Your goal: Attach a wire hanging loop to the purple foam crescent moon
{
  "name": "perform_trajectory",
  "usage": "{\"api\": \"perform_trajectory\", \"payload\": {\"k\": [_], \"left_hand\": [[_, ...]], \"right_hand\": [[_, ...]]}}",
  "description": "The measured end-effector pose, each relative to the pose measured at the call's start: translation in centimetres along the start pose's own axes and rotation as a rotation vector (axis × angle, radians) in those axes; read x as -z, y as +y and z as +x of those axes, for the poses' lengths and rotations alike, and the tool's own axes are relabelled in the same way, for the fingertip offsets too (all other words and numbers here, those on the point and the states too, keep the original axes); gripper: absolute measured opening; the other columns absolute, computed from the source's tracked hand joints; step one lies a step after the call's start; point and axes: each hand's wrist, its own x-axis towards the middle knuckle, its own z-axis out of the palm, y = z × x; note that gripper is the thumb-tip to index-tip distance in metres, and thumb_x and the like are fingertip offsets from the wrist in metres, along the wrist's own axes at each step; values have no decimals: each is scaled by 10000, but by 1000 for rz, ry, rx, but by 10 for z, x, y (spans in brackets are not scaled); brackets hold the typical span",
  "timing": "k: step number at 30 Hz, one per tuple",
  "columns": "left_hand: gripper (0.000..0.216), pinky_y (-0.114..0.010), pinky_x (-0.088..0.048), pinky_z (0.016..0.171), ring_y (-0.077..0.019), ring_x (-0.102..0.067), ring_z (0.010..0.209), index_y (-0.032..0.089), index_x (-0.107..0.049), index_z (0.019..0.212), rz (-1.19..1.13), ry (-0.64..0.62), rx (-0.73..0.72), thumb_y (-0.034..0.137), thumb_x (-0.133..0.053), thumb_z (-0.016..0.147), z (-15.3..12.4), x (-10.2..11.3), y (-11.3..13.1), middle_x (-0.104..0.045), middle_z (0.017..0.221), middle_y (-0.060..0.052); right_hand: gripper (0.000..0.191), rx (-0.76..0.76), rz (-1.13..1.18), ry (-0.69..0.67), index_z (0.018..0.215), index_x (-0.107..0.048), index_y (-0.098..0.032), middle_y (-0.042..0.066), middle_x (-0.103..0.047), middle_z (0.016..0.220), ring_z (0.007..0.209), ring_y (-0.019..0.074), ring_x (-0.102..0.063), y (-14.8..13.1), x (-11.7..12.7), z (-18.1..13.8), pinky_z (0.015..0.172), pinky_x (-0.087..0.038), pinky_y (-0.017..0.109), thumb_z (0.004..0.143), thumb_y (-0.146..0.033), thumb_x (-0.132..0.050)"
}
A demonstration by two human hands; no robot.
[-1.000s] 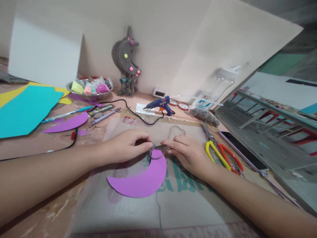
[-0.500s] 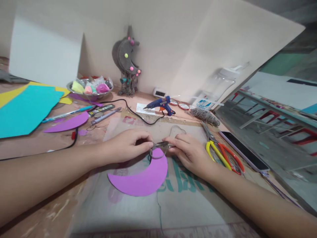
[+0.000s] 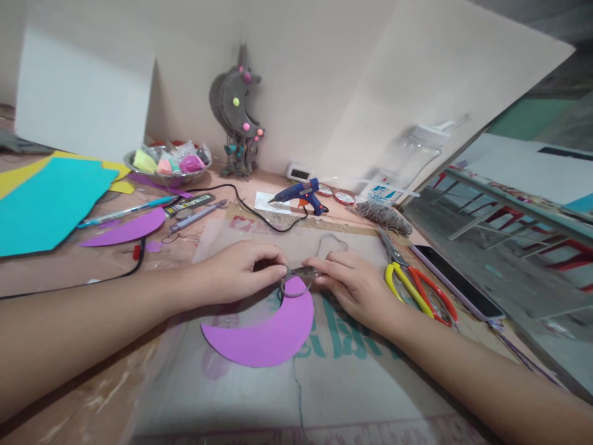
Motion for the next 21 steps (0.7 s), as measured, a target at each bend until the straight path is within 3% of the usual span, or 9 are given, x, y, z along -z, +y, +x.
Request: {"api": "perform_trajectory", "payload": {"k": [21], "left_hand": [[208,-246,-398,665,-144,-557,731,169,-608,824,10,-15,20,275,-434,865,0,0,1,-632,773,-1]], "right_hand": [[277,19,19,28,1142,-575,-162,65,-583,784,704,172,-493,0,0,-1,636,-381,297,929,-256,-423]]}}
